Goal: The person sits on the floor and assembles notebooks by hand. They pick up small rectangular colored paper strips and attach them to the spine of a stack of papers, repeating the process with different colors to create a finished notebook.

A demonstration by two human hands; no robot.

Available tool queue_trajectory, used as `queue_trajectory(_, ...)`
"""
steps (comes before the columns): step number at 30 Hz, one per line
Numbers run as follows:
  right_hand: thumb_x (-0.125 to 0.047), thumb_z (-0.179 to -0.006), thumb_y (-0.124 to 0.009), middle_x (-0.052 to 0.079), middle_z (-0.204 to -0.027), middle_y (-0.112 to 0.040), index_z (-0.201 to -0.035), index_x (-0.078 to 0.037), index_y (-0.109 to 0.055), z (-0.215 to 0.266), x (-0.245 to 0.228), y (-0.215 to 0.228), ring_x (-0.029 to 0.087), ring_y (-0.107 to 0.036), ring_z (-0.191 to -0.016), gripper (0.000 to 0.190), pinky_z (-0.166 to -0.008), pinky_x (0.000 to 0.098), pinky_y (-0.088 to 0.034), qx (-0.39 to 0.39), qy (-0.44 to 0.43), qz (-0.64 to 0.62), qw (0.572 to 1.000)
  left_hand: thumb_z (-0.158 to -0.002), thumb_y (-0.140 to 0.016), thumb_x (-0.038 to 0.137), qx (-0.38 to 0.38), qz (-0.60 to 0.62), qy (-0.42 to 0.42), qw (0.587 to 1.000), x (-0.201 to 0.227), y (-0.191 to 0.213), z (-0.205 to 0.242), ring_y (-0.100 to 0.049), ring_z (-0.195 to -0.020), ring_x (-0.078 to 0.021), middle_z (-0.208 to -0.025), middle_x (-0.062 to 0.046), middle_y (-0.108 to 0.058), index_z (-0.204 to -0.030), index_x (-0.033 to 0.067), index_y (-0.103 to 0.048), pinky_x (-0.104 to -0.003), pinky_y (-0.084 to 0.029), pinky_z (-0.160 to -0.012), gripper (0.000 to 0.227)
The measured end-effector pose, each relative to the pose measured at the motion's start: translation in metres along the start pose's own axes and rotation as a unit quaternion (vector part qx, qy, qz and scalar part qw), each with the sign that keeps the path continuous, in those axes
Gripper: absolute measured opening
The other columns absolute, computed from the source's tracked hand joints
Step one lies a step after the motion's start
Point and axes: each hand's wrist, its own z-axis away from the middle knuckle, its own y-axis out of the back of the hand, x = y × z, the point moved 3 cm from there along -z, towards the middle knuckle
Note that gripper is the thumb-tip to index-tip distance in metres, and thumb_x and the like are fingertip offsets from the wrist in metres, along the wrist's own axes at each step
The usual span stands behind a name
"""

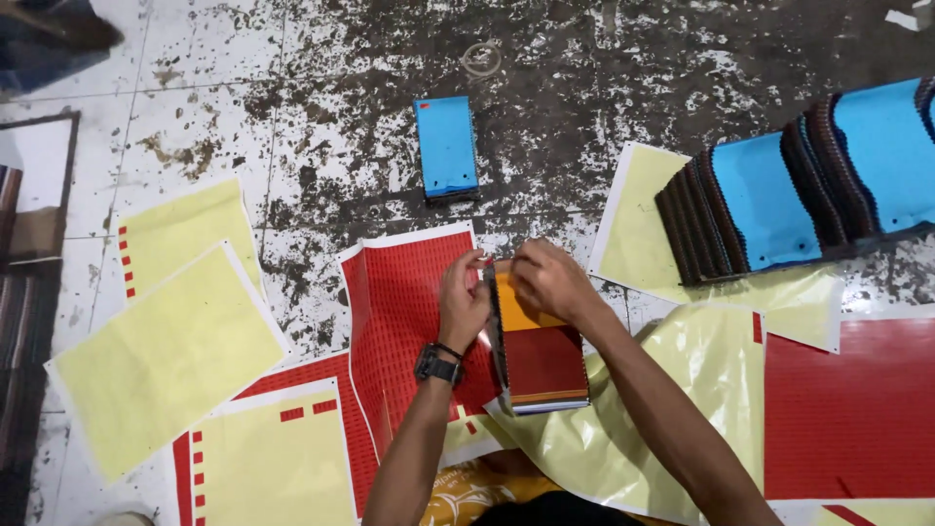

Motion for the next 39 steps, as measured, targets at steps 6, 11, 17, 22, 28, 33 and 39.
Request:
queue_trajectory(6,-0.012,-0.094,-0.067,0.025,-0.107,-0.076,-0.109,0.003,-0.074,-0.010,-0.039,0.076,0.045,-0.072,-0.099,0.023,-0.081,0.0491,-0.058,-0.044,-0.156,-0.331,0.930,-0.080,-0.060,-0.008,-0.033,0.071,0.008,0.997,0.022,0.005,-0.005,-0.063,-0.104,-0.0304,-0.096,-0.007,-0.070,-0.132,0.0096,-0.061,-0.048,-0.045,-0.098,0.055)
queue_trajectory(11,-0.013,-0.093,-0.071,0.021,-0.094,-0.078,-0.103,0.000,-0.078,-0.010,-0.031,0.061,0.037,-0.075,-0.090,0.018,-0.077,0.0443,-0.058,-0.015,-0.187,-0.359,0.914,-0.082,-0.059,-0.005,-0.045,0.077,0.009,0.996,0.022,-0.001,-0.007,-0.063,-0.106,-0.0314,-0.097,-0.009,-0.071,-0.132,0.0093,-0.060,-0.049,-0.042,-0.103,0.052)
queue_trajectory(17,-0.011,-0.092,-0.069,0.018,-0.086,-0.077,-0.100,-0.002,-0.078,0.002,-0.009,0.022,0.030,-0.074,-0.082,0.015,-0.071,0.0411,-0.056,-0.017,-0.220,-0.358,0.907,-0.084,-0.060,0.003,-0.036,-0.039,0.000,0.999,0.035,0.006,-0.003,-0.061,-0.112,-0.0332,-0.112,-0.010,-0.070,-0.134,0.0106,-0.060,-0.049,-0.041,-0.104,0.050)
queue_trajectory(22,-0.010,-0.093,-0.068,0.022,-0.088,-0.077,-0.101,-0.001,-0.078,-0.009,-0.021,0.041,0.037,-0.074,-0.085,0.015,-0.071,0.0439,-0.057,-0.031,-0.221,-0.347,0.911,-0.084,-0.057,0.008,0.027,-0.153,-0.052,0.986,0.014,0.010,0.000,-0.059,-0.115,-0.0372,-0.122,-0.012,-0.063,-0.127,0.0140,-0.065,-0.052,-0.042,-0.099,0.044)
queue_trajectory(28,-0.012,-0.093,-0.068,0.020,-0.088,-0.077,-0.100,-0.005,-0.080,-0.011,-0.020,0.038,0.034,-0.074,-0.084,0.016,-0.068,0.0419,-0.058,-0.059,-0.229,-0.318,0.918,-0.086,-0.056,0.008,-0.001,-0.240,-0.117,0.964,-0.009,-0.002,0.003,-0.055,-0.125,-0.0328,-0.119,-0.005,-0.063,-0.112,0.0220,-0.072,-0.053,-0.037,-0.107,0.033)
queue_trajectory(33,-0.018,-0.093,-0.065,0.018,-0.094,-0.078,-0.105,-0.009,-0.080,-0.014,-0.017,0.027,0.038,-0.074,-0.088,0.021,-0.071,0.0445,-0.060,-0.118,-0.258,-0.222,0.933,-0.096,-0.053,0.013,-0.047,-0.331,-0.131,0.933,-0.009,-0.015,0.000,-0.051,-0.130,-0.0317,-0.125,-0.004,-0.059,-0.116,0.0298,-0.070,-0.063,-0.033,-0.109,0.032)
queue_trajectory(39,-0.025,-0.090,-0.071,0.016,-0.101,-0.077,-0.109,-0.012,-0.079,-0.020,-0.034,0.056,0.034,-0.075,-0.092,0.024,-0.075,0.0435,-0.063,-0.124,-0.285,-0.115,0.943,-0.099,-0.051,0.020,-0.039,-0.368,-0.127,0.920,-0.004,-0.018,0.002,-0.048,-0.132,-0.0323,-0.127,-0.003,-0.055,-0.118,0.0325,-0.068,-0.069,-0.029,-0.108,0.028)
